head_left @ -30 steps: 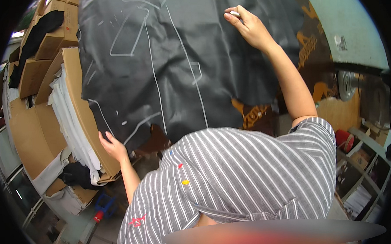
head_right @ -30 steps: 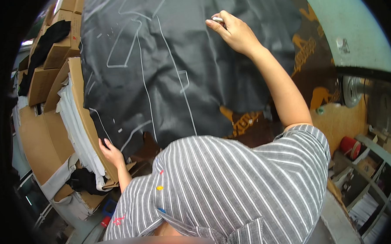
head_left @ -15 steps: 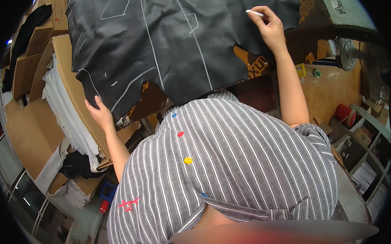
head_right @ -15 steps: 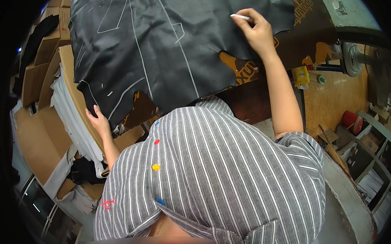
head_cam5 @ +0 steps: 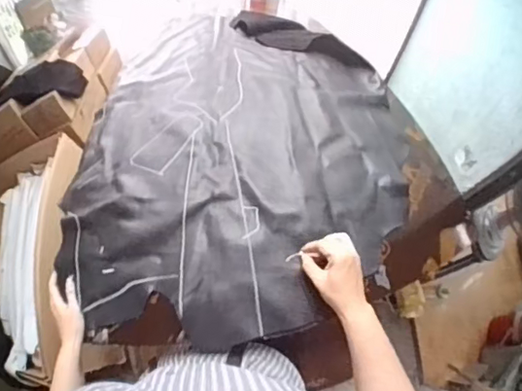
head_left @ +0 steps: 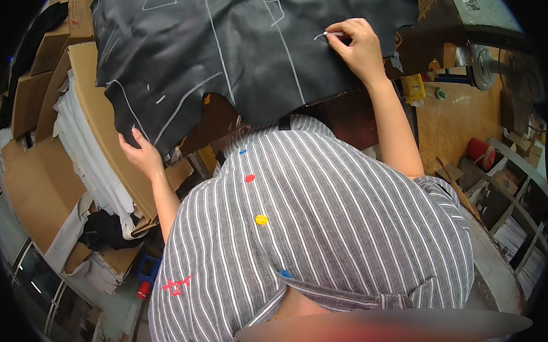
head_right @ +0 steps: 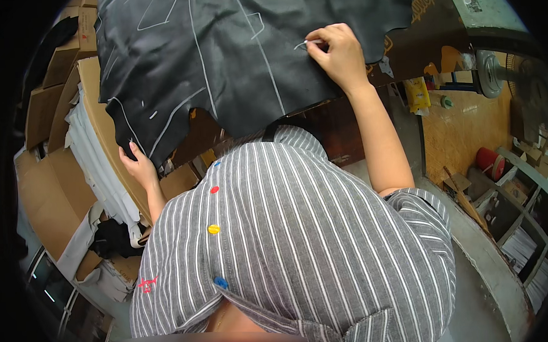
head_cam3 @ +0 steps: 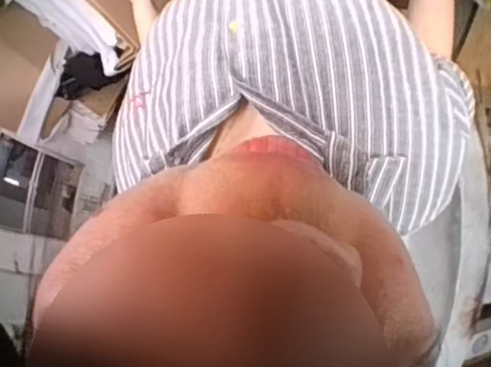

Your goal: The person unfolds a large piece of black fabric on a table and uses a white marker to draw pattern outlines and markings on the surface. The person briefly pauses to handle a small paper note before continuing to mark the fabric.

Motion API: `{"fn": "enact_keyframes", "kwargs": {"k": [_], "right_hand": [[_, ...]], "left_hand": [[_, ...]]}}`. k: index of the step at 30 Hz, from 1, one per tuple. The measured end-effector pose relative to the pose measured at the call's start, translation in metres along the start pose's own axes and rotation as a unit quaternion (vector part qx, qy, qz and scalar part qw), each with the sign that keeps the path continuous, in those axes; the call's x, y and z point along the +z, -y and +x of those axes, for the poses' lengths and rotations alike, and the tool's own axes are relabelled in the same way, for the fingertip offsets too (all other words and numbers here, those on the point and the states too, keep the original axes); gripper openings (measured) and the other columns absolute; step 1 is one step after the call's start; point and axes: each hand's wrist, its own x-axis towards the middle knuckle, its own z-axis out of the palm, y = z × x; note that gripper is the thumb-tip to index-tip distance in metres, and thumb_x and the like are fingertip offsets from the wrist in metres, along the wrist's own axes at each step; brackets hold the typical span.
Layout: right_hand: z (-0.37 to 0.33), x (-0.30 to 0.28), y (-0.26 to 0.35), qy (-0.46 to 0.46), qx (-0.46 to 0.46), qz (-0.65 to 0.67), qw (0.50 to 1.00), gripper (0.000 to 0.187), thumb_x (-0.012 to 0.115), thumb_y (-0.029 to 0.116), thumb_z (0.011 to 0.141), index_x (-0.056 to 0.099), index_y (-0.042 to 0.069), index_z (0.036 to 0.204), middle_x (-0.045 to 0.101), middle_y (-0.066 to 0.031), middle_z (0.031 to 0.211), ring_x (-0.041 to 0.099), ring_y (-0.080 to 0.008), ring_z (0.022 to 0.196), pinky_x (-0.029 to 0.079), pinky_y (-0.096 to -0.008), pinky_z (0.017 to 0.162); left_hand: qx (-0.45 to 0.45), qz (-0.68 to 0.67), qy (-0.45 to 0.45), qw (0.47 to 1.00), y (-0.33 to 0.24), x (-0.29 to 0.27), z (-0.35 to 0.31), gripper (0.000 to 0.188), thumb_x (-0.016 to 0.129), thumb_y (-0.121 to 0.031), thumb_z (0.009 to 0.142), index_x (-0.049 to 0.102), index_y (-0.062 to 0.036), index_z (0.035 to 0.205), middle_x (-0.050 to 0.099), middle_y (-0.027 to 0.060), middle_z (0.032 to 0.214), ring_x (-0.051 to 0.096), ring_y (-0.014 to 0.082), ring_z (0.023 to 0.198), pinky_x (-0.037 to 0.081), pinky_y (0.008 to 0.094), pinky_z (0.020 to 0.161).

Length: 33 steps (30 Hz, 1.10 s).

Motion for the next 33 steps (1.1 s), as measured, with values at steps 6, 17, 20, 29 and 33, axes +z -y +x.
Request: {"fn": "enact_keyframes", "kwargs": {"k": [6, 17, 20, 29, 33], "right_hand": [[-0.023, -0.022, -0.019, -0.079, 0.059, -0.062, 0.993, 0.01, 0.073, 0.014, 0.079, 0.074, 0.006, 0.083, 0.069, -0.0053, 0.079, 0.063, -0.0211, 0.084, 0.052, -0.034, 0.075], [-0.035, 0.028, 0.032, -0.06, 0.001, -0.035, 0.998, 0.008, 0.073, 0.017, 0.074, 0.074, 0.011, 0.079, 0.066, -0.0023, 0.077, 0.06, -0.0228, 0.09, 0.048, -0.0368, 0.077], [-0.071, 0.024, 0.056, -0.052, -0.003, -0.027, 0.998, 0.007, 0.073, 0.015, 0.071, 0.071, 0.009, 0.075, 0.063, -0.0023, 0.075, 0.059, -0.0232, 0.088, 0.045, -0.0379, 0.077], [-0.101, 0.0, 0.051, -0.098, 0.215, 0.224, 0.946, 0.013, 0.075, 0.013, 0.083, 0.073, 0.003, 0.092, 0.071, -0.0027, 0.085, 0.063, -0.0119, 0.077, 0.05, -0.0267, 0.07], [-0.089, -0.027, 0.009, -0.189, 0.204, 0.234, 0.932, 0.014, 0.074, 0.01, 0.089, 0.071, 0.002, 0.1, 0.071, -0.0006, 0.085, 0.063, -0.0048, 0.074, 0.049, -0.0211, 0.067]], "left_hand": [[-0.021, -0.009, 0.011, 1.0, -0.005, 0.0, -0.001, 0.067, 0.055, -0.045, 0.099, 0.043, 0.0065, 0.141, 0.046, 0.0272, 0.145, 0.042, 0.0392, 0.137, 0.031, 0.0444, 0.114], [-0.021, -0.026, 0.02, 0.999, -0.001, -0.001, 0.002, 0.07, 0.055, -0.046, 0.099, 0.041, 0.0071, 0.142, 0.044, 0.027, 0.146, 0.04, 0.0387, 0.138, 0.03, 0.0443, 0.115], [-0.017, -0.033, 0.018, 0.999, 0.003, 0.001, 0.002, 0.07, 0.055, -0.046, 0.099, 0.041, 0.0072, 0.142, 0.044, 0.0271, 0.147, 0.04, 0.0387, 0.138, 0.03, 0.0444, 0.115], [-0.026, -0.046, 0.038, 0.998, 0.002, 0.001, 0.002, 0.071, 0.055, -0.045, 0.099, 0.037, 0.0064, 0.144, 0.039, 0.0273, 0.15, 0.038, 0.0382, 0.139, 0.029, 0.0448, 0.116], [-0.017, -0.041, 0.044, 0.998, 0.004, 0.004, 0.002, 0.071, 0.054, -0.045, 0.1, 0.035, 0.0062, 0.145, 0.037, 0.0269, 0.151, 0.038, 0.0376, 0.14, 0.029, 0.0445, 0.116]]}}
